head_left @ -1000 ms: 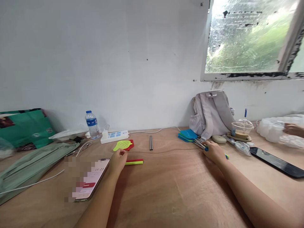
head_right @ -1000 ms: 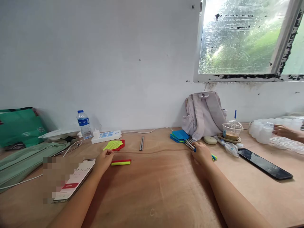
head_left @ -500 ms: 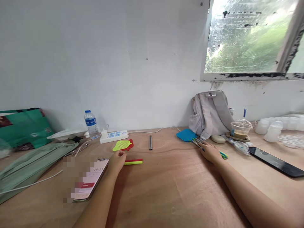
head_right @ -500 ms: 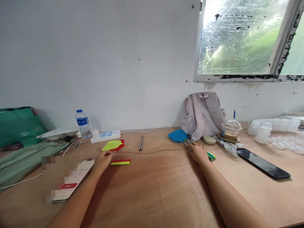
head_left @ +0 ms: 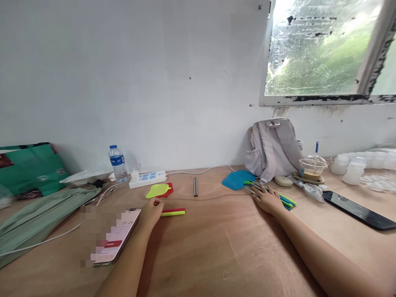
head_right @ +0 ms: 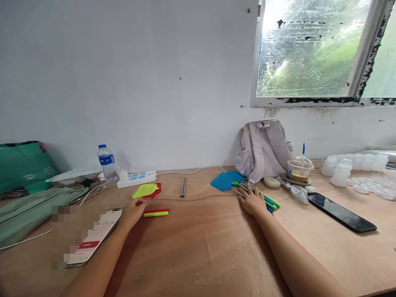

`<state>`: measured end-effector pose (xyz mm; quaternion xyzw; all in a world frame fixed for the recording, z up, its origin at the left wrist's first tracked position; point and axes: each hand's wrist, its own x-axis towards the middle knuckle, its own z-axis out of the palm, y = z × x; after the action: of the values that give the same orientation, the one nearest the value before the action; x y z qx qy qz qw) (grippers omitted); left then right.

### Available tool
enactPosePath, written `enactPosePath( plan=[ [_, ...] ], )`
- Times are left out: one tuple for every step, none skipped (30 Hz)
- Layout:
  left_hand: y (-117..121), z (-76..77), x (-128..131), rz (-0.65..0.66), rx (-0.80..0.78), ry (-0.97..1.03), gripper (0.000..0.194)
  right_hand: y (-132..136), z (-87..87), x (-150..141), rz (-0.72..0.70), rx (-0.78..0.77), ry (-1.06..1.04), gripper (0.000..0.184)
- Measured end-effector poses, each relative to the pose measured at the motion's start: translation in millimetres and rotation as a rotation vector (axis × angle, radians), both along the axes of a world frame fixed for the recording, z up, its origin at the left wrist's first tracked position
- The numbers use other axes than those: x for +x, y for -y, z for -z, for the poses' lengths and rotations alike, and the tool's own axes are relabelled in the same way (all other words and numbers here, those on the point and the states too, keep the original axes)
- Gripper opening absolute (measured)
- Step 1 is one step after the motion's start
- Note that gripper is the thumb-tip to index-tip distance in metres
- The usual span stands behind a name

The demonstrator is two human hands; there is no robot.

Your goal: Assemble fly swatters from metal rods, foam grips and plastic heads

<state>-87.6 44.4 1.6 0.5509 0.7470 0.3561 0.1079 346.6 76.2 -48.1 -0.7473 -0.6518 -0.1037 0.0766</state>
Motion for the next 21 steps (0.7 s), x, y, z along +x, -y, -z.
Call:
enactPosePath(
  plan=[
    [0.0,0.4,0.5,0.006,0.001,-0.008,0.010,-0.2,1.0,-0.1,-0.004,0.006,-0.003,0.047],
    [0.1,0.8,0.9,0.013,0.005,-0.015,0.010,-0.6,1.7,0.2,-0.010,0.016,-0.003,0.047],
    [0.2,1.2,1.4,0.023,0.009,-0.021,0.010,-1.1,2.1,0.7,-0.016,0.031,-0.001,0.047],
    [0.5,1.6,1.9,0.037,0.013,-0.027,0.010,-1.7,2.2,1.5,-0.024,0.049,0.002,0.047],
    [0.8,2.1,2.5,0.053,0.016,-0.033,0.010,-2.3,2.0,2.5,-0.030,0.069,0.004,0.047],
    [1.2,2.5,3.3,0.070,0.018,-0.040,0.010,-2.9,1.5,3.6,-0.035,0.090,0.007,0.046],
    [1.8,2.9,4.3,0.086,0.019,-0.047,0.010,-3.4,0.8,4.9,-0.040,0.110,0.010,0.047],
    [2.5,3.2,5.4,0.100,0.019,-0.053,0.009,-3.6,-0.1,6.0,-0.046,0.128,0.014,0.047],
    [3.3,3.2,6.7,0.114,0.022,-0.060,0.009,-3.7,-1.1,7.1,-0.054,0.144,0.017,0.047],
    [4.3,3.0,8.1,0.129,0.026,-0.070,0.009,-3.5,-2.1,7.8,-0.062,0.157,0.020,0.046],
    [5.4,2.7,9.4,0.147,0.033,-0.083,0.009,-3.2,-3.0,8.2,-0.072,0.167,0.022,0.045],
    [6.4,2.1,10.7,0.167,0.041,-0.100,0.009,-2.7,-3.8,8.1,-0.084,0.175,0.021,0.045],
    [7.4,1.6,11.8,0.187,0.050,-0.118,0.010,-2.3,-4.4,7.6,-0.096,0.184,0.018,0.044],
    [8.2,1.1,12.6,0.206,0.059,-0.136,0.010,-2.0,-4.7,6.8,-0.106,0.194,0.016,0.044],
    [8.7,0.7,13.0,0.223,0.065,-0.152,0.010,-1.8,-4.7,5.8,-0.115,0.207,0.017,0.044],
    [9.1,0.4,13.2,0.236,0.071,-0.163,0.010,-1.8,-4.5,4.8,-0.126,0.224,0.020,0.044],
    [9.3,0.2,13.1,0.248,0.078,-0.172,0.011,-2.0,-4.1,3.9,-0.138,0.241,0.025,0.043],
    [9.4,-0.1,12.9,0.259,0.084,-0.178,0.012,-2.3,-3.5,3.2,-0.147,0.256,0.030,0.043],
    [9.7,-0.4,12.7,0.267,0.089,-0.183,0.015,-2.6,-2.9,2.8,-0.155,0.269,0.036,0.042],
    [10.2,-0.9,12.7,0.277,0.094,-0.189,0.017,-2.9,-2.5,2.6,-0.165,0.280,0.042,0.042],
    [11.1,-1.7,13.0,0.291,0.099,-0.196,0.020,-3.0,-2.3,2.4,-0.178,0.291,0.047,0.042]
  ],
)
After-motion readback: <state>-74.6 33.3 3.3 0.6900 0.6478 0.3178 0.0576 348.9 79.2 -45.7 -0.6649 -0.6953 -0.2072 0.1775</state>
